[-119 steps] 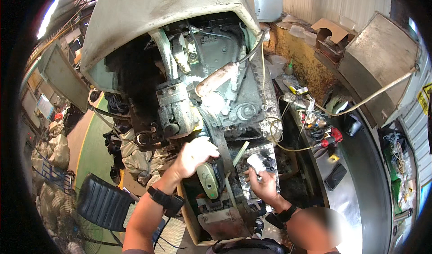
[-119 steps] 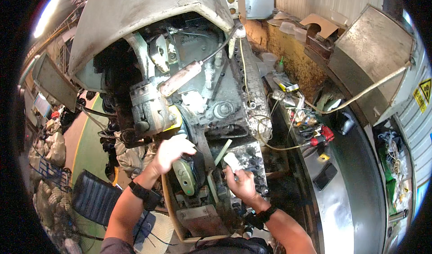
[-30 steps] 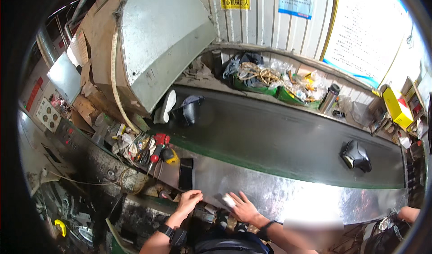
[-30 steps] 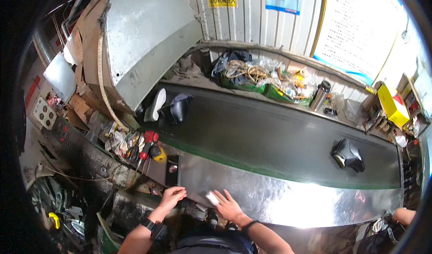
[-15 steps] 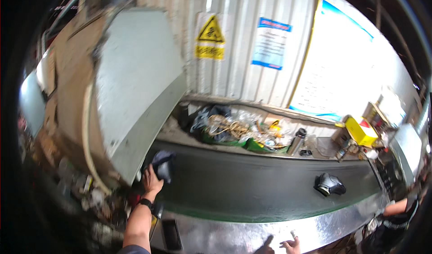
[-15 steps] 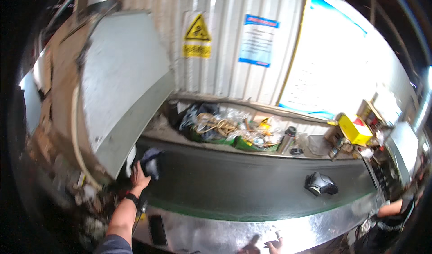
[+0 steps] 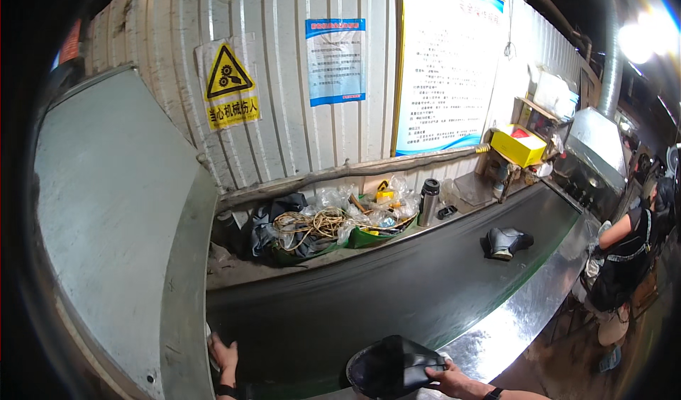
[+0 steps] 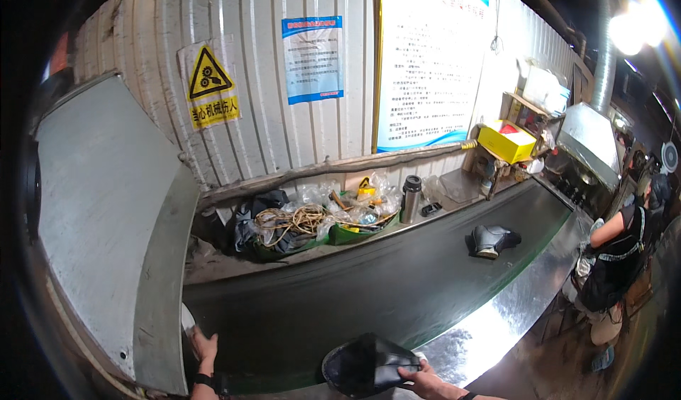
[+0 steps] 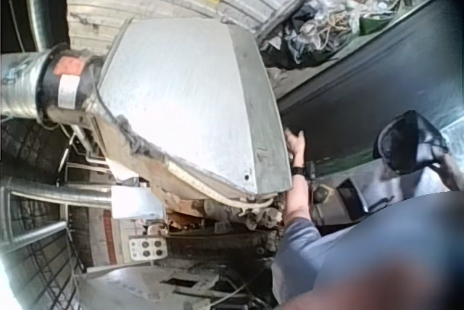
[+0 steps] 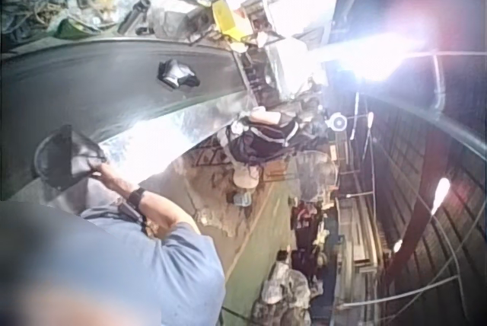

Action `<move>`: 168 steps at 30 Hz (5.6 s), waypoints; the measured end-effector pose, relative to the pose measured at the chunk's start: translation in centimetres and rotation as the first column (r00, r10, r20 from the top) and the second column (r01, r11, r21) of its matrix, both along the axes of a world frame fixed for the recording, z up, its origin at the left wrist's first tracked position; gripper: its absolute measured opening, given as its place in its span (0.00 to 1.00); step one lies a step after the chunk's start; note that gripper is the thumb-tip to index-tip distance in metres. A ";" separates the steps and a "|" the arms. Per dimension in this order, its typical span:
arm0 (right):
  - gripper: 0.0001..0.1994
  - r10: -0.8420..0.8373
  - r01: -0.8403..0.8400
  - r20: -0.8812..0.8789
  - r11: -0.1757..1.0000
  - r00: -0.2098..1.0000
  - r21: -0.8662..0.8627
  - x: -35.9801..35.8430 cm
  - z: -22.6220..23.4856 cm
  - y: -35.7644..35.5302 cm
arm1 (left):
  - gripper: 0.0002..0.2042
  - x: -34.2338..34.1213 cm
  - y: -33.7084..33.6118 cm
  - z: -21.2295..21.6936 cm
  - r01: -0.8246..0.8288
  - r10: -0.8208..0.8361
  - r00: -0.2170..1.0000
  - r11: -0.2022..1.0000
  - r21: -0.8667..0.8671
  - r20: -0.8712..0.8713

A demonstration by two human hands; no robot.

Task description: Operating a shoe lasting machine to shape the upper of the shoe over the last.

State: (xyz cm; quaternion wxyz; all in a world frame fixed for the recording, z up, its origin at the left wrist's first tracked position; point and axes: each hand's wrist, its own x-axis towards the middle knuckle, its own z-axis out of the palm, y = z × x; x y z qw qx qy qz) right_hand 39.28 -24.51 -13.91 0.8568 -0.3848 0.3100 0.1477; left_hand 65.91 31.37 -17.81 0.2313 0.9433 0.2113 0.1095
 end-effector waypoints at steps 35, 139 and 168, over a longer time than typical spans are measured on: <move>0.26 0.033 -0.034 0.043 0.999 0.999 0.024 -9.1 0.0 -14.5 | 0.14 -35.4 -39.1 6.1 0.800 -0.961 0.195 0.273 0.534 0.198; 0.02 0.957 -0.984 0.237 0.144 0.165 0.105 -52.7 14.9 47.5 | 0.14 -94.8 -9.0 20.5 0.245 0.998 -0.005 -0.066 -0.967 -0.069; 0.08 0.903 -0.983 0.389 0.154 0.181 0.099 -52.2 7.5 51.7 | 0.09 -93.6 -5.3 11.2 0.110 0.959 -0.264 0.135 -0.985 0.102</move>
